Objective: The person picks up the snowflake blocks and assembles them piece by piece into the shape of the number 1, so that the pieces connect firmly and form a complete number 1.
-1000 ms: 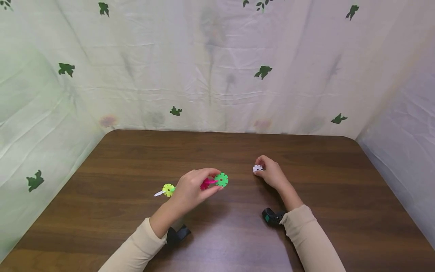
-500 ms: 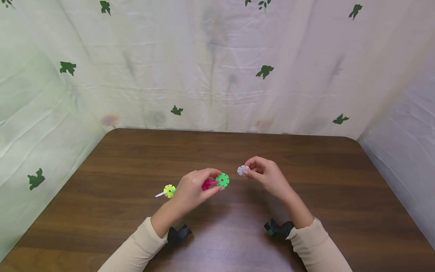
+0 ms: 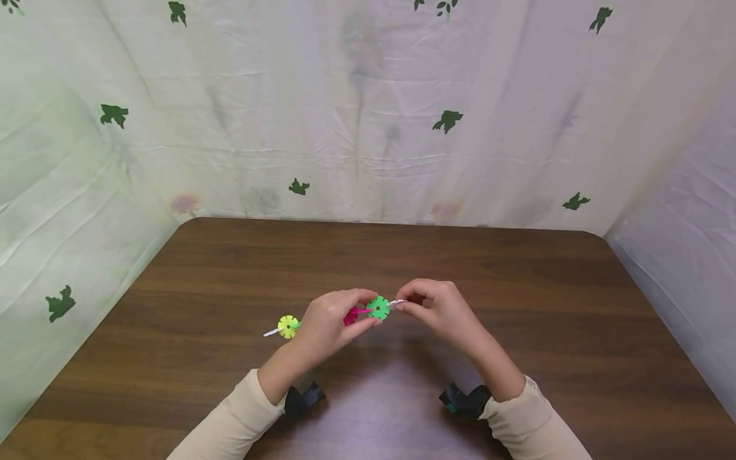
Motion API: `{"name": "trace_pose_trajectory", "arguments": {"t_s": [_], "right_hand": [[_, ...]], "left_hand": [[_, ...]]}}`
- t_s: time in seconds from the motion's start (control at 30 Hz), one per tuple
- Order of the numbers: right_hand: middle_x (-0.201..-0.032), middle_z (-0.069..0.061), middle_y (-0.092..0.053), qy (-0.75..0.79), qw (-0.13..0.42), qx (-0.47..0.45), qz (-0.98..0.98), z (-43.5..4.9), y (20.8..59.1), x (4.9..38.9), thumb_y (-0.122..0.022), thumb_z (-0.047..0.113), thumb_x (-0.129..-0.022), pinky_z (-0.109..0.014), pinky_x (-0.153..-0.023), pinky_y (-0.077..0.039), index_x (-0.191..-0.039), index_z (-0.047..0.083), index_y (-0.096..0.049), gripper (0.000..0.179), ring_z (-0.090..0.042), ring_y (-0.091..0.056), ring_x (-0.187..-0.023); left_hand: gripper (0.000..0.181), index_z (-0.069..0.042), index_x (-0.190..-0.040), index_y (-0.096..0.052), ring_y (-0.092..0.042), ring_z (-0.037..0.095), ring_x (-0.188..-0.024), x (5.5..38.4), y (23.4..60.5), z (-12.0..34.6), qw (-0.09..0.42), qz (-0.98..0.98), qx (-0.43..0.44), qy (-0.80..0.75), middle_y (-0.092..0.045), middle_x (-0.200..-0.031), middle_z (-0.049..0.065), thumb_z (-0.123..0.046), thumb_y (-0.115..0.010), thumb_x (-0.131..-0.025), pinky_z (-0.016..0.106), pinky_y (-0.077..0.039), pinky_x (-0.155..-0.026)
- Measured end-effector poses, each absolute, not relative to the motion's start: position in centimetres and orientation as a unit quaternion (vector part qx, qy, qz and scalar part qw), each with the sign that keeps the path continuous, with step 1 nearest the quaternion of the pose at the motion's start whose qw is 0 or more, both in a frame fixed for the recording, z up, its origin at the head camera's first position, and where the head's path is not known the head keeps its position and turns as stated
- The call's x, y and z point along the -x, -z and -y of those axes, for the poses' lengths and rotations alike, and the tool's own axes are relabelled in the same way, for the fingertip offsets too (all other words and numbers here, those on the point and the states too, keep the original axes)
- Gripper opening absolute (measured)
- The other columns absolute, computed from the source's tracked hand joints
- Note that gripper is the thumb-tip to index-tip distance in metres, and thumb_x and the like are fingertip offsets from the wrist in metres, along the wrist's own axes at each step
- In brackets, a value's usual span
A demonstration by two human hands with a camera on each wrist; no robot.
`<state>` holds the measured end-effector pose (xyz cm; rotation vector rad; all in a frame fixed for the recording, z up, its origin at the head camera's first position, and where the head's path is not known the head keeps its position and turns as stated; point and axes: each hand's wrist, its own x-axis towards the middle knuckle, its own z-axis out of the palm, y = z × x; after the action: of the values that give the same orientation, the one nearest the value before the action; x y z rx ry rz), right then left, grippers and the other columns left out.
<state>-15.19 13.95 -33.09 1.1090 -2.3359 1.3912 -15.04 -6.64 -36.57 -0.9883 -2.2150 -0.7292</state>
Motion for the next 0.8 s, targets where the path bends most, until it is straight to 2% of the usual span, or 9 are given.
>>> {"name": "trace_pose_trajectory", "arguments": {"t_s": [0.13, 0.27, 0.37, 0.5, 0.6, 0.7, 0.8], "right_hand": [[-0.071, -0.008, -0.061, -0.466, 0.143, -0.421, 0.765, -13.8, 33.3, 15.3, -0.069, -0.016, -0.065, -0.023, -0.056, -0.046, -0.079, -0.001, -0.063, 0.021, -0.013, -0.054, -0.062], [-0.073, -0.007, -0.061, -0.464, 0.141, -0.422, 0.766, -13.7, 33.3, 15.3, -0.069, -0.014, -0.067, -0.023, -0.057, -0.046, -0.080, -0.002, -0.062, 0.019, -0.013, -0.054, -0.063], [-0.079, -0.007, -0.061, -0.494, 0.089, -0.385, 0.774, -13.9, 33.7, 15.6, -0.067, -0.011, -0.072, -0.026, -0.059, -0.046, -0.087, -0.001, -0.061, 0.019, -0.014, -0.055, -0.068], [-0.093, -0.010, -0.060, -0.556, -0.022, -0.339, 0.758, -14.1, 35.3, 16.3, -0.065, -0.006, -0.078, -0.032, -0.067, -0.049, -0.101, -0.002, -0.057, 0.025, -0.017, -0.059, -0.080], [-0.093, -0.013, -0.059, -0.597, -0.085, -0.321, 0.730, -14.1, 36.4, 16.7, -0.062, -0.004, -0.081, -0.035, -0.068, -0.050, -0.101, -0.004, -0.056, 0.021, -0.018, -0.060, -0.078], [-0.086, -0.014, -0.058, -0.632, -0.115, -0.307, 0.702, -14.1, 37.0, 16.9, -0.060, -0.004, -0.083, -0.037, -0.064, -0.051, -0.096, -0.007, -0.056, 0.014, -0.017, -0.059, -0.070], [-0.082, -0.012, -0.059, -0.660, -0.126, -0.291, 0.681, -14.4, 37.0, 17.2, -0.059, -0.005, -0.083, -0.040, -0.064, -0.051, -0.095, -0.010, -0.055, 0.014, -0.019, -0.061, -0.068]], "left_hand": [[0.030, -0.008, -0.091, -0.065, -0.053, 0.004, -0.060, 15.0, 36.8, 6.5, 0.311, 0.832, 0.375, 0.266, -0.064, -0.080, -0.005, -0.026, -0.077, -0.070, 0.018, -0.041, -0.054], [0.031, -0.008, -0.091, -0.064, -0.051, 0.005, -0.058, 15.1, 36.8, 6.4, 0.313, 0.833, 0.372, 0.265, -0.063, -0.080, -0.004, -0.026, -0.078, -0.070, 0.019, -0.041, -0.053], [0.032, -0.008, -0.093, -0.062, -0.051, 0.005, -0.059, 15.0, 36.7, 6.3, 0.307, 0.835, 0.364, 0.276, -0.062, -0.081, -0.005, -0.024, -0.077, -0.070, 0.019, -0.040, -0.053], [0.034, -0.008, -0.095, -0.060, -0.051, 0.004, -0.061, 14.9, 36.6, 6.1, 0.288, 0.840, 0.358, 0.290, -0.062, -0.082, -0.005, -0.023, -0.078, -0.070, 0.020, -0.040, -0.054], [0.036, -0.009, -0.097, -0.059, -0.052, 0.004, -0.063, 14.7, 36.7, 5.9, 0.267, 0.845, 0.359, 0.294, -0.062, -0.085, -0.005, -0.024, -0.077, -0.071, 0.020, -0.040, -0.055], [0.039, -0.010, -0.103, -0.057, -0.054, 0.005, -0.068, 14.6, 36.7, 5.8, 0.231, 0.850, 0.362, 0.304, -0.062, -0.092, -0.004, -0.027, -0.075, -0.073, 0.018, -0.042, -0.059], [0.046, -0.010, -0.112, -0.054, -0.057, 0.006, -0.075, 14.6, 36.4, 6.2, 0.164, 0.853, 0.358, 0.342, -0.060, -0.103, -0.001, -0.030, -0.073, -0.075, 0.017, -0.045, -0.064]]}}
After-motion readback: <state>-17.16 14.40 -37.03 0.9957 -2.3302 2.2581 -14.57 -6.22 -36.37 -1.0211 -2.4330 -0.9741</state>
